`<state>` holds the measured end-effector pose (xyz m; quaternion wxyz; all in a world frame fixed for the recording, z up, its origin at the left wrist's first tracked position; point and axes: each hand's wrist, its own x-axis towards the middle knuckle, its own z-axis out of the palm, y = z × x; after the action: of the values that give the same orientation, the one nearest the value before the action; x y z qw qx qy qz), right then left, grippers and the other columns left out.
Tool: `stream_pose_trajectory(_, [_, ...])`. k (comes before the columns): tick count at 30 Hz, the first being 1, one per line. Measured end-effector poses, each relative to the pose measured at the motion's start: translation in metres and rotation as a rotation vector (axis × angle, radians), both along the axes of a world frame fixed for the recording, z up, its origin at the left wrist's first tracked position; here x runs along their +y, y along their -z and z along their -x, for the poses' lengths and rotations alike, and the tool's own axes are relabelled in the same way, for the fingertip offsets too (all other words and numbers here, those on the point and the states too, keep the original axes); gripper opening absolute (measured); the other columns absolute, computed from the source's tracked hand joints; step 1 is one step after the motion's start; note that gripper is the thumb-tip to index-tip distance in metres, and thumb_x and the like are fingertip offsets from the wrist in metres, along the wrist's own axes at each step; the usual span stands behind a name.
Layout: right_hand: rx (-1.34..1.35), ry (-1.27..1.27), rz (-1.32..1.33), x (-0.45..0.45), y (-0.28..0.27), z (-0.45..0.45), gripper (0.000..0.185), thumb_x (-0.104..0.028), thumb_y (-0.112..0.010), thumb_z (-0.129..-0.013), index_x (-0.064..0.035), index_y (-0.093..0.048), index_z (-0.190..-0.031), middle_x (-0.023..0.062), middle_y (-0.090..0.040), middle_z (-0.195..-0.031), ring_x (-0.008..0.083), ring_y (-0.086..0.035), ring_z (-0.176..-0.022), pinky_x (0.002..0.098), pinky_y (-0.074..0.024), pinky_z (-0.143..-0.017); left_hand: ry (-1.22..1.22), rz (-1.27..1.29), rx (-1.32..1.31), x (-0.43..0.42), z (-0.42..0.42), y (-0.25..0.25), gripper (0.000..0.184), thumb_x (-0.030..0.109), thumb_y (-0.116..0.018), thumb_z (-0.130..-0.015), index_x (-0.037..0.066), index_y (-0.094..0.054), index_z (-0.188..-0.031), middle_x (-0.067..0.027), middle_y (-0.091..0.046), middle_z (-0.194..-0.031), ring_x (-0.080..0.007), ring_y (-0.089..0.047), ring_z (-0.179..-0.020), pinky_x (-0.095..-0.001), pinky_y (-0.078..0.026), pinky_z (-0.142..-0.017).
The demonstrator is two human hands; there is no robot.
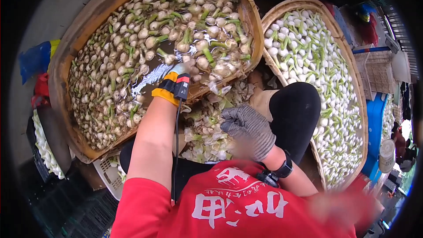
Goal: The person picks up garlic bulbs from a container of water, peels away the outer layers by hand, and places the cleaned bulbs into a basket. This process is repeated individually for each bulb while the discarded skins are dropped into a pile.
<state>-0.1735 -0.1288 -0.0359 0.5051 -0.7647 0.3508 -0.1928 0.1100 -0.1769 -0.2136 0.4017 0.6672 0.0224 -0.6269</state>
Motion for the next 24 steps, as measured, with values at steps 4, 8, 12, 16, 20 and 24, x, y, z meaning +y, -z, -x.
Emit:
stream_pose_trajectory(4, [-0.007, -0.006, 0.099, -0.012, 0.005, 0.013, 0.024, -0.023, -0.070, -0.087, -0.0040, -0.067, -0.102, 0.0143, -0.063, -0.088, 0.0328, -0.063, -0.082, 0.0407, -0.0500, -0.074, 0.161, 0.105, 0.027, 0.003, 0.021, -0.029, 0.048, 0.049, -0.038, -0.103, 0.006, -0.060, -0.108, -0.0044, -0.063, -0.085, -0.0143, -0.055, -0.058, -0.0244, -0.044, -0.047])
stream_pose_trajectory(8, [0.134, -0.062, 0.113, -0.018, 0.008, 0.008, 0.015, -0.016, -0.068, -0.085, -0.0073, -0.072, -0.097, 0.0101, -0.066, -0.084, 0.0275, -0.065, -0.082, 0.0354, -0.0516, -0.074, 0.077, 0.396, 0.013, 0.054, 0.044, -0.125, 0.068, 0.059, -0.029, -0.101, 0.001, -0.062, -0.109, -0.0069, -0.065, -0.080, -0.0123, -0.054, -0.054, -0.0223, -0.038, -0.043])
stream_pose_trajectory(12, [-0.062, -0.005, 0.285, -0.013, -0.008, -0.029, 0.017, -0.019, -0.068, -0.085, -0.0073, -0.073, -0.097, 0.0093, -0.067, -0.086, 0.0291, -0.063, -0.082, 0.0373, -0.0509, -0.072, -0.017, 0.534, -0.234, 0.112, 0.087, -0.200, 0.063, 0.051, -0.029, -0.104, -0.002, -0.060, -0.117, -0.0093, -0.067, -0.089, -0.0119, -0.057, -0.060, -0.0232, -0.044, -0.052])
stream_pose_trajectory(16, [-0.077, -0.145, 0.496, 0.005, -0.024, -0.040, 0.020, -0.022, -0.070, -0.082, -0.0110, -0.073, -0.098, 0.0082, -0.067, -0.086, 0.0291, -0.061, -0.076, 0.0406, -0.0492, -0.066, 0.062, 0.632, -0.726, 0.149, 0.109, -0.214, 0.060, 0.048, -0.029, -0.105, -0.002, -0.059, -0.120, -0.0088, -0.065, -0.097, -0.0098, -0.058, -0.067, -0.0221, -0.045, -0.058])
stream_pose_trajectory(20, [0.060, -0.164, 0.517, 0.025, -0.036, -0.038, 0.015, -0.022, -0.068, -0.080, -0.0130, -0.071, -0.091, 0.0090, -0.062, -0.076, 0.0292, -0.061, -0.076, 0.0433, -0.0483, -0.064, 0.011, 0.582, -0.866, 0.165, 0.128, -0.223, 0.056, 0.046, -0.034, -0.105, -0.001, -0.058, -0.123, -0.0068, -0.062, -0.096, -0.0111, -0.058, -0.074, -0.0235, -0.047, -0.070])
stream_pose_trajectory(24, [0.131, -0.137, 0.504, 0.037, -0.041, -0.039, 0.011, -0.019, -0.066, -0.077, -0.0105, -0.067, -0.084, 0.0118, -0.061, -0.075, 0.0295, -0.061, -0.072, 0.0430, -0.0479, -0.063, 0.069, 0.712, -1.093, 0.171, 0.134, -0.220, 0.055, 0.046, -0.038, -0.104, 0.001, -0.049, -0.133, -0.0060, -0.062, -0.095, -0.0122, -0.055, -0.075, -0.0250, -0.047, -0.070])
